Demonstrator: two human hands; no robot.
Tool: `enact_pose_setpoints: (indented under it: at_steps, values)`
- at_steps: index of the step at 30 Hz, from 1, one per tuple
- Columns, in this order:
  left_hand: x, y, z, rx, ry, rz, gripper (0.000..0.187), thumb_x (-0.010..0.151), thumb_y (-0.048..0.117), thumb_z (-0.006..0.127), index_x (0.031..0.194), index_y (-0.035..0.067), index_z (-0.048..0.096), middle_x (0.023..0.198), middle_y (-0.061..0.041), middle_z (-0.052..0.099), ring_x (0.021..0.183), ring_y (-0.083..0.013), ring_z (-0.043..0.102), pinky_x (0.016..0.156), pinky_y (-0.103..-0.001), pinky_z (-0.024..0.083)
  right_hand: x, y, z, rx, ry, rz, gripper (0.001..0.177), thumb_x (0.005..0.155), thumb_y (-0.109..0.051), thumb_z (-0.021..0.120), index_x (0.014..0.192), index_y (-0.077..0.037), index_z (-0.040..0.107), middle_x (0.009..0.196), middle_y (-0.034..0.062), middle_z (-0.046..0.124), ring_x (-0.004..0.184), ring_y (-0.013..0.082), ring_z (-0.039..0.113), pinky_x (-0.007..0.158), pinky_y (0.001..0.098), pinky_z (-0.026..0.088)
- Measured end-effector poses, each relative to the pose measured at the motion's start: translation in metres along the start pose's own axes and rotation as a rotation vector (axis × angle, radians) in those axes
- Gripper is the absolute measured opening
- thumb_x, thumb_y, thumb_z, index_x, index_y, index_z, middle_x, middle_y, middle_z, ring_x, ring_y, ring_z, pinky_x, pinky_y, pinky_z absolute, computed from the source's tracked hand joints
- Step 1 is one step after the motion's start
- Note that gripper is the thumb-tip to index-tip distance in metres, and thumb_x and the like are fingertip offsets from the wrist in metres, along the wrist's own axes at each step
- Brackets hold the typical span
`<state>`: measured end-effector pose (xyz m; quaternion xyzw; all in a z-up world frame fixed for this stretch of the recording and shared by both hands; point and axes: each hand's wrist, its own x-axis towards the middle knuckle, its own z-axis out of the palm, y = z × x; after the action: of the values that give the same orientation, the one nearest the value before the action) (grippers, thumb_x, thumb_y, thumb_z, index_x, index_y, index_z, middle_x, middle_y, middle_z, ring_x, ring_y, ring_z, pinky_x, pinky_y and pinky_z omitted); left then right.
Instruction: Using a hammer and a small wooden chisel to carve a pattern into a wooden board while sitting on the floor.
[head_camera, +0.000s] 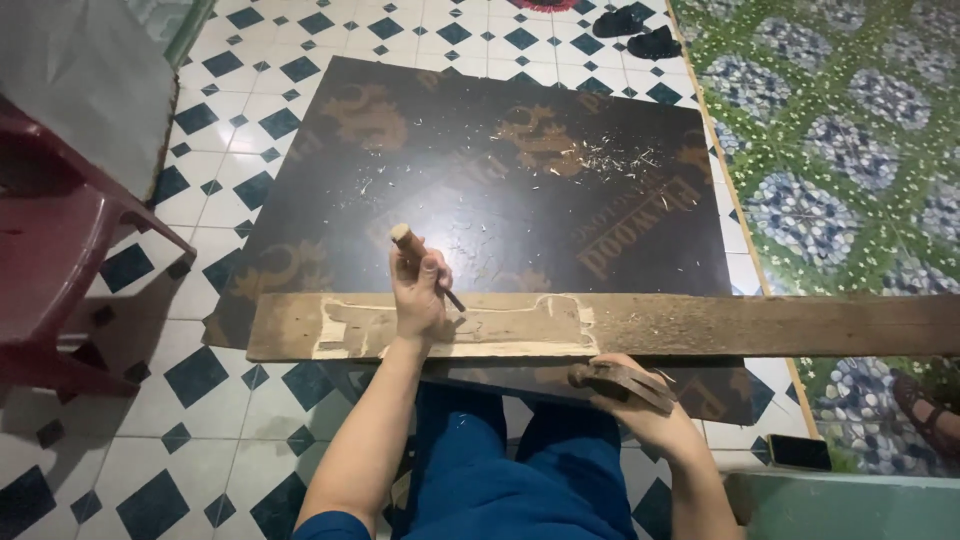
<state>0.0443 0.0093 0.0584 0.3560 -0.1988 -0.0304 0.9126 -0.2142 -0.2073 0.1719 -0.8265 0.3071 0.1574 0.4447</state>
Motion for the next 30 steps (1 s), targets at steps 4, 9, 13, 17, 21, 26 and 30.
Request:
enact_pose_setpoints:
  at_steps: [4, 9, 13, 17, 21, 26, 30]
  values:
    - [-0.003, -0.007, -0.004, 0.061, -0.021, -0.006, 0.022, 0.105, 0.027, 0.061, 0.122, 0.018, 0.050, 0.082, 0.000, 0.052, 0.067, -0.0109, 0.048, 0.060, -0.023, 0.044, 0.003, 0.004, 0.003, -0.033, 0.002, -0.088, 0.043, 0.081, -0.035, 0.075, 0.123, -0.026, 0.069, 0.121, -0.0044, 0.078, 0.111, 0.0163, 0.073, 0.095, 0.0334, 0.051]
    - [-0.005, -0.005, -0.004, 0.124, 0.011, 0.008, 0.026, 0.104, 0.030, 0.061, 0.123, 0.017, 0.048, 0.082, -0.001, 0.050, 0.066, -0.0118, 0.047, 0.060, -0.024, 0.044, -0.013, -0.021, 0.002, -0.053, -0.016, 0.070, 0.036, 0.086, -0.037, 0.071, 0.121, -0.030, 0.070, 0.100, -0.0013, 0.078, 0.068, 0.0156, 0.063, 0.055, 0.0283, 0.045]
    - [-0.005, -0.003, -0.003, 0.175, -0.019, 0.064, 0.023, 0.107, 0.028, 0.058, 0.123, 0.017, 0.047, 0.081, -0.001, 0.049, 0.065, -0.0120, 0.045, 0.058, -0.024, 0.043, 0.003, 0.001, 0.007, 0.005, -0.015, -0.110, 0.039, 0.083, -0.033, 0.074, 0.121, -0.025, 0.071, 0.117, -0.0030, 0.080, 0.105, 0.0160, 0.075, 0.090, 0.0318, 0.054]
    - [-0.007, 0.000, -0.002, 0.184, -0.031, 0.096, 0.022, 0.107, 0.027, 0.058, 0.122, 0.017, 0.045, 0.081, -0.002, 0.049, 0.063, -0.0118, 0.045, 0.056, -0.023, 0.042, 0.008, 0.004, 0.009, -0.038, -0.025, -0.105, 0.037, 0.083, -0.029, 0.073, 0.120, -0.026, 0.070, 0.114, -0.0032, 0.081, 0.105, 0.0163, 0.075, 0.091, 0.0319, 0.053]
    - [-0.011, 0.005, 0.008, 0.234, 0.000, 0.092, 0.020, 0.106, 0.028, 0.059, 0.117, 0.019, 0.045, 0.080, 0.001, 0.047, 0.065, -0.0106, 0.043, 0.057, -0.023, 0.042, -0.002, -0.019, 0.008, -0.007, -0.030, -0.095, 0.035, 0.083, -0.025, 0.074, 0.117, -0.023, 0.072, 0.120, -0.0038, 0.079, 0.112, 0.0157, 0.073, 0.098, 0.0316, 0.050]
    - [-0.012, -0.007, 0.008, 0.303, 0.008, 0.084, 0.021, 0.105, 0.020, 0.057, 0.122, 0.021, 0.044, 0.073, 0.001, 0.048, 0.057, -0.0091, 0.046, 0.052, -0.020, 0.043, -0.021, -0.083, -0.002, -0.166, -0.035, -0.364, 0.039, 0.092, -0.012, 0.064, 0.130, -0.011, 0.067, 0.115, 0.0275, 0.077, 0.110, 0.0481, 0.072, 0.091, 0.0623, 0.060]
    - [-0.016, -0.015, -0.002, 0.384, -0.025, 0.104, 0.020, 0.106, 0.021, 0.057, 0.121, 0.021, 0.044, 0.075, 0.000, 0.053, 0.058, -0.0092, 0.050, 0.053, -0.020, 0.045, -0.032, -0.155, -0.022, -0.313, 0.002, -0.586, 0.038, 0.089, -0.013, 0.070, 0.127, -0.007, 0.066, 0.107, 0.0274, 0.077, 0.099, 0.0485, 0.074, 0.081, 0.0643, 0.061]
